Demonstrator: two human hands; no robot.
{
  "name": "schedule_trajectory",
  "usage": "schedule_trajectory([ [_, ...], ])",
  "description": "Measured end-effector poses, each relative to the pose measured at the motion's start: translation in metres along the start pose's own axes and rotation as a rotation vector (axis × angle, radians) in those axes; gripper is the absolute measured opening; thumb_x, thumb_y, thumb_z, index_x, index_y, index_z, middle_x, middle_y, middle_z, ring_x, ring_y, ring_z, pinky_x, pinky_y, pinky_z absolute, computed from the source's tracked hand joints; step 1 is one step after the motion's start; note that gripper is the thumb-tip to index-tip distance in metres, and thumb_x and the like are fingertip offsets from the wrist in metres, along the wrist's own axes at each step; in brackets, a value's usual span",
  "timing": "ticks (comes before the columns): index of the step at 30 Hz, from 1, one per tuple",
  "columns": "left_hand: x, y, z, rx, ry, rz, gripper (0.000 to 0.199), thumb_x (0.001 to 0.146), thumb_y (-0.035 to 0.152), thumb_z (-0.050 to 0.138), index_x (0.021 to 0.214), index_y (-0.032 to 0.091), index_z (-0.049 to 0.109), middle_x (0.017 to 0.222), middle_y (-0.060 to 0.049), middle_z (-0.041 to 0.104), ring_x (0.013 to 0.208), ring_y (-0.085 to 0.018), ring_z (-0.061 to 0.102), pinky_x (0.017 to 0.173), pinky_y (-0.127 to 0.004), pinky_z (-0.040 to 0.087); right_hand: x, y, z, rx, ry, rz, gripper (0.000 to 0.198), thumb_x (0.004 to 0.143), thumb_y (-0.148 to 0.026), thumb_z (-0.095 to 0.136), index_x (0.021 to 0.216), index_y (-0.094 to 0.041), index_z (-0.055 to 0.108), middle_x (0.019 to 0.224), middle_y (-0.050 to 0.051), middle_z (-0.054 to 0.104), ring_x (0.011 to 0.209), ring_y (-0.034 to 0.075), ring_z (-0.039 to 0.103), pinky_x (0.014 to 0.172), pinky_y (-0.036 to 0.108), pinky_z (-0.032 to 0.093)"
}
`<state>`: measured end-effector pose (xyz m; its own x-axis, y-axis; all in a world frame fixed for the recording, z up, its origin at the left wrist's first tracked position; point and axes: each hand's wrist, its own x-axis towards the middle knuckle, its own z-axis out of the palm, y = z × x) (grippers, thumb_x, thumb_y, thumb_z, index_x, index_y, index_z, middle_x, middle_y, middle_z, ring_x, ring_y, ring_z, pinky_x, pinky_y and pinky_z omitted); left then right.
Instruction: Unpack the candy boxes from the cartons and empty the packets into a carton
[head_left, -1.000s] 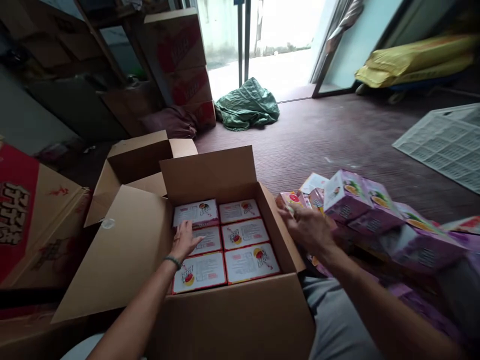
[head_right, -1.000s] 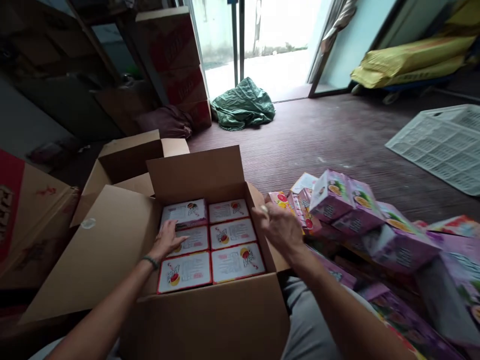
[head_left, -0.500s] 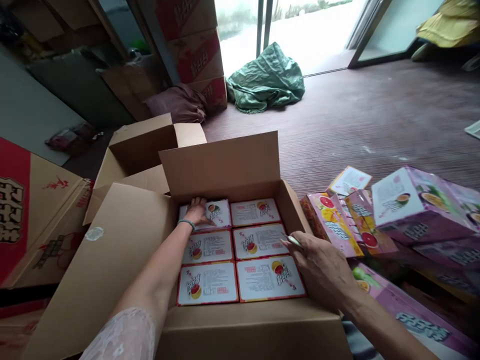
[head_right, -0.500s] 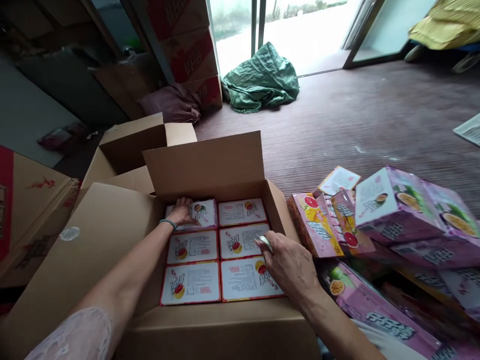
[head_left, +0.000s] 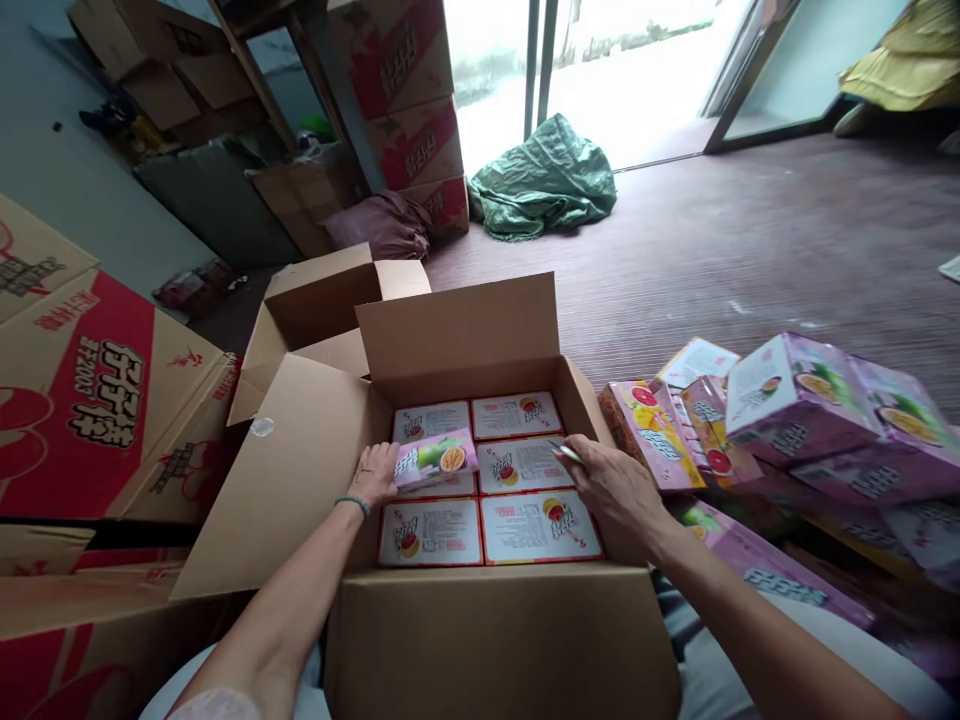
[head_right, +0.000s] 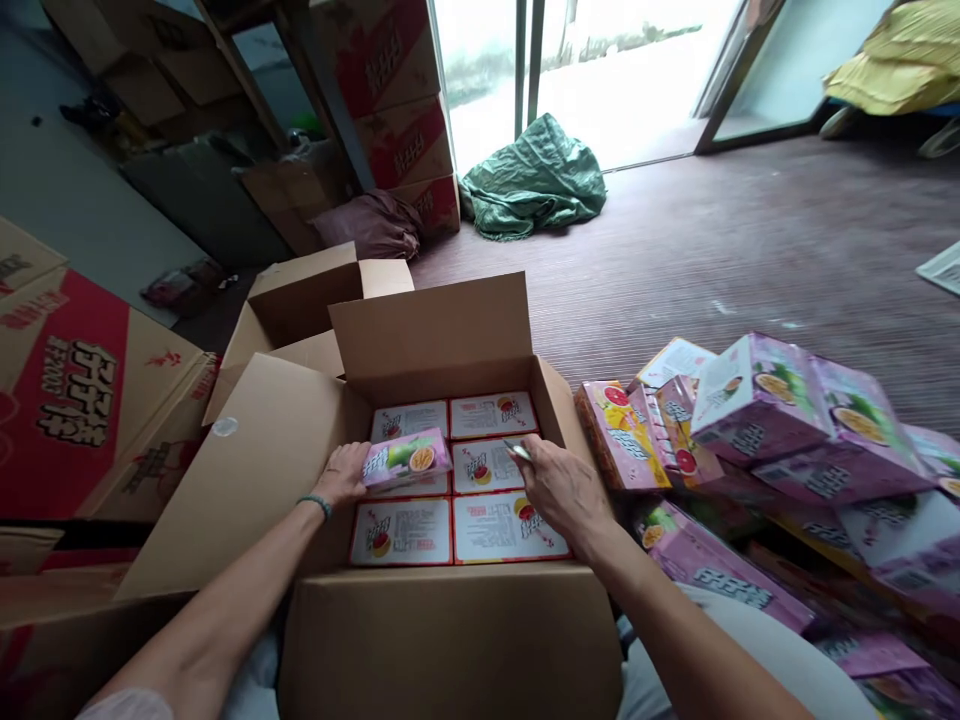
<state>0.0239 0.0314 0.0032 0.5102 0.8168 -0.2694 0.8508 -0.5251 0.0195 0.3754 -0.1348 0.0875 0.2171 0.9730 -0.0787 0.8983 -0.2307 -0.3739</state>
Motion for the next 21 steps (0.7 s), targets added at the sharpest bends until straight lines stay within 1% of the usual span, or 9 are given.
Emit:
schedule_trajectory([
  [2, -0.002, 0.014, -0.018, -0.032, 0.036, 0.000, 0.047, 0.069, 0.032, 0.066, 0.110, 0.015, 0.055, 0.104, -0.012, 0.059, 0.100, -0.029, 0.054, 0.089, -0.039, 0.042, 0.000, -0.001, -0.001, 0.086, 0.016, 0.012, 0.023, 0.098, -0.036, 0.034, 0.102, -0.022, 0.052, 0.098, 0.007, 0.071, 0.085, 0.022, 0.066, 0.066, 0.028, 0.037],
  [4, -0.013, 0.033, -0.040, -0.068, 0.127, -0.007, 0.048, 0.067, 0.036, 0.067, 0.109, 0.016, 0.056, 0.101, -0.010, 0.058, 0.097, -0.028, 0.052, 0.086, -0.037, 0.043, -0.003, -0.003, -0.006, 0.173, 0.053, 0.031, 0.026, 0.098, -0.037, 0.033, 0.108, -0.022, 0.050, 0.100, 0.007, 0.069, 0.085, 0.022, 0.065, 0.067, 0.028, 0.039],
  [5, -0.023, 0.043, -0.052, -0.100, 0.187, -0.010, 0.048, 0.065, 0.035, 0.068, 0.108, 0.017, 0.056, 0.100, -0.009, 0.058, 0.097, -0.027, 0.052, 0.085, -0.037, 0.043, -0.006, -0.006, -0.010, 0.208, 0.078, 0.033, 0.028, 0.098, -0.039, 0.032, 0.110, -0.021, 0.050, 0.098, 0.007, 0.069, 0.084, 0.022, 0.065, 0.067, 0.028, 0.039],
  [8, -0.074, 0.071, -0.079, -0.275, 0.342, 0.032, 0.058, 0.063, 0.037, 0.072, 0.114, 0.018, 0.053, 0.101, -0.008, 0.057, 0.097, -0.027, 0.052, 0.086, -0.037, 0.044, -0.025, -0.020, -0.025, 0.275, 0.173, -0.036, 0.032, 0.099, -0.041, 0.028, 0.108, -0.021, 0.052, 0.093, 0.006, 0.067, 0.079, 0.020, 0.063, 0.067, 0.027, 0.040],
  [10, -0.115, 0.088, -0.083, -0.391, 0.397, 0.094, 0.069, 0.062, 0.040, 0.076, 0.122, 0.019, 0.050, 0.106, -0.008, 0.056, 0.100, -0.027, 0.052, 0.088, -0.038, 0.046, -0.043, -0.034, -0.036, 0.282, 0.225, -0.120, 0.034, 0.100, -0.043, 0.026, 0.104, -0.022, 0.053, 0.090, 0.006, 0.066, 0.076, 0.018, 0.061, 0.066, 0.026, 0.039],
  [12, -0.150, 0.105, -0.075, -0.455, 0.405, 0.156, 0.077, 0.060, 0.041, 0.079, 0.126, 0.020, 0.047, 0.112, -0.009, 0.055, 0.104, -0.028, 0.052, 0.091, -0.041, 0.046, -0.064, -0.050, -0.043, 0.243, 0.211, -0.225, 0.035, 0.101, -0.043, 0.026, 0.098, -0.022, 0.054, 0.085, 0.004, 0.064, 0.073, 0.017, 0.059, 0.065, 0.025, 0.038],
  [15, -0.182, 0.123, -0.049, -0.535, 0.427, 0.181, 0.085, 0.059, 0.038, 0.082, 0.132, 0.021, 0.043, 0.121, -0.011, 0.051, 0.115, -0.031, 0.049, 0.100, -0.046, 0.044, -0.092, -0.077, -0.042, 0.042, 0.051, -0.389, 0.031, 0.101, -0.035, 0.028, 0.090, -0.021, 0.053, 0.080, 0.004, 0.063, 0.070, 0.015, 0.057, 0.062, 0.025, 0.033],
  [18, -0.191, 0.130, -0.025, -0.652, 0.555, 0.085, 0.095, 0.061, 0.041, 0.081, 0.140, 0.021, 0.032, 0.131, -0.014, 0.045, 0.125, -0.033, 0.044, 0.107, -0.050, 0.039, -0.109, -0.108, -0.033, -0.220, -0.172, -0.495, 0.023, 0.097, -0.023, 0.034, 0.089, -0.020, 0.055, 0.083, 0.004, 0.065, 0.069, 0.015, 0.058, 0.059, 0.026, 0.028],
  [21, -0.188, 0.129, -0.011, -0.738, 0.660, 0.024, 0.102, 0.059, 0.046, 0.083, 0.141, 0.018, 0.028, 0.132, -0.016, 0.045, 0.126, -0.033, 0.045, 0.107, -0.050, 0.040, -0.114, -0.143, -0.023, -0.388, -0.296, -0.539, 0.021, 0.093, -0.017, 0.038, 0.095, -0.019, 0.059, 0.081, 0.006, 0.067, 0.069, 0.017, 0.061, 0.057, 0.028, 0.027],
])
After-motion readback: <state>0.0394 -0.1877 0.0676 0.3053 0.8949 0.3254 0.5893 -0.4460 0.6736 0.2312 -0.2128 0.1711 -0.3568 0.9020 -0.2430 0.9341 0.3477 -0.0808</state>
